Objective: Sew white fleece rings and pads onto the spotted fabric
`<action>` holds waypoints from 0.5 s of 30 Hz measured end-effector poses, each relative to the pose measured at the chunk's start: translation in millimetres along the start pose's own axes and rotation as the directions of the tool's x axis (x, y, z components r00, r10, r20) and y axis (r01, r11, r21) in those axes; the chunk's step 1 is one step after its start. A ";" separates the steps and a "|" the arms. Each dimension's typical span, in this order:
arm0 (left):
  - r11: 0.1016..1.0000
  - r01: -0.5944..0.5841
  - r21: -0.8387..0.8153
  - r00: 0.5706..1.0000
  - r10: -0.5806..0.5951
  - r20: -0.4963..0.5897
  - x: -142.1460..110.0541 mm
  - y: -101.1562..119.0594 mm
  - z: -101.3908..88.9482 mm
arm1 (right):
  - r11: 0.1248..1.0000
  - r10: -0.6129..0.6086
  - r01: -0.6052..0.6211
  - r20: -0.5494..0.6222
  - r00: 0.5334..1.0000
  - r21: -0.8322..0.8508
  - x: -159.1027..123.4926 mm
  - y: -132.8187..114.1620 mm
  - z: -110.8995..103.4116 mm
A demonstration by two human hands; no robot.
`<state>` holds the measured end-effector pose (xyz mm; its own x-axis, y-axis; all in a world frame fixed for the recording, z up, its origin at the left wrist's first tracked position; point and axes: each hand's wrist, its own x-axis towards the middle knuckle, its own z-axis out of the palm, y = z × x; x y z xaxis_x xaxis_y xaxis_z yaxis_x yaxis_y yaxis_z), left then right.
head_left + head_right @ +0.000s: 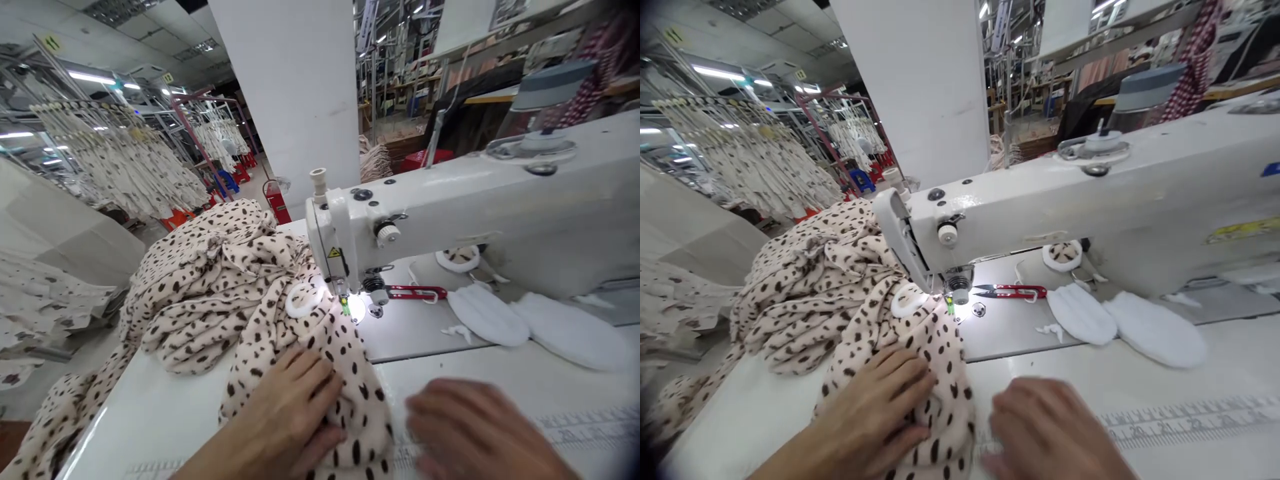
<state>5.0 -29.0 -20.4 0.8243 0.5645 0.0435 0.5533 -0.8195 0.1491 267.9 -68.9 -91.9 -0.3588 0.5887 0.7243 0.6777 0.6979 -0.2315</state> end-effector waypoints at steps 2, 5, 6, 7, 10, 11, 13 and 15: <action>0.999 0.053 0.002 0.997 -0.053 0.059 -7.1 5.6 -0.3 | 0.980 0.120 -0.113 0.031 0.992 -0.166 10.4 24.5 -23.3; 0.986 0.162 -0.031 0.969 -0.153 0.193 -8.7 9.7 -6.3 | 0.826 0.269 -0.205 0.048 0.962 -0.526 27.3 57.6 -46.6; 0.980 0.195 -0.041 0.954 -0.179 0.240 -7.2 10.5 -10.1 | 0.772 0.323 -0.202 0.100 0.941 -0.602 31.8 64.7 -48.7; 0.974 0.223 -0.046 0.938 -0.201 0.282 -4.8 11.1 -14.7 | 0.728 0.377 -0.192 0.151 0.914 -0.658 35.3 69.6 -48.3; 0.953 0.298 -0.064 0.907 -0.262 0.329 6.8 10.4 -29.2 | 0.672 0.456 -0.161 0.233 0.859 -0.723 37.7 75.4 -40.8; 0.941 0.327 -0.087 0.907 -0.287 0.308 11.6 9.0 -33.2 | 0.659 0.464 -0.172 0.216 0.859 -0.732 35.6 76.8 -38.9; 0.913 0.369 -0.172 0.916 -0.326 0.233 20.8 4.8 -38.1 | 0.635 0.482 -0.217 0.161 0.861 -0.741 27.1 82.0 -37.7; 0.904 0.348 -0.250 0.935 -0.314 0.163 27.3 -0.5 -37.8 | 0.643 0.512 -0.255 0.158 0.845 -0.722 15.1 90.4 -38.6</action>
<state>22.6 -9.4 18.1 0.6164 0.7694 -0.1675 0.7566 -0.5198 0.3967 348.5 -12.7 -76.8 -0.0575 0.9187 0.3907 0.9907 0.0042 0.1360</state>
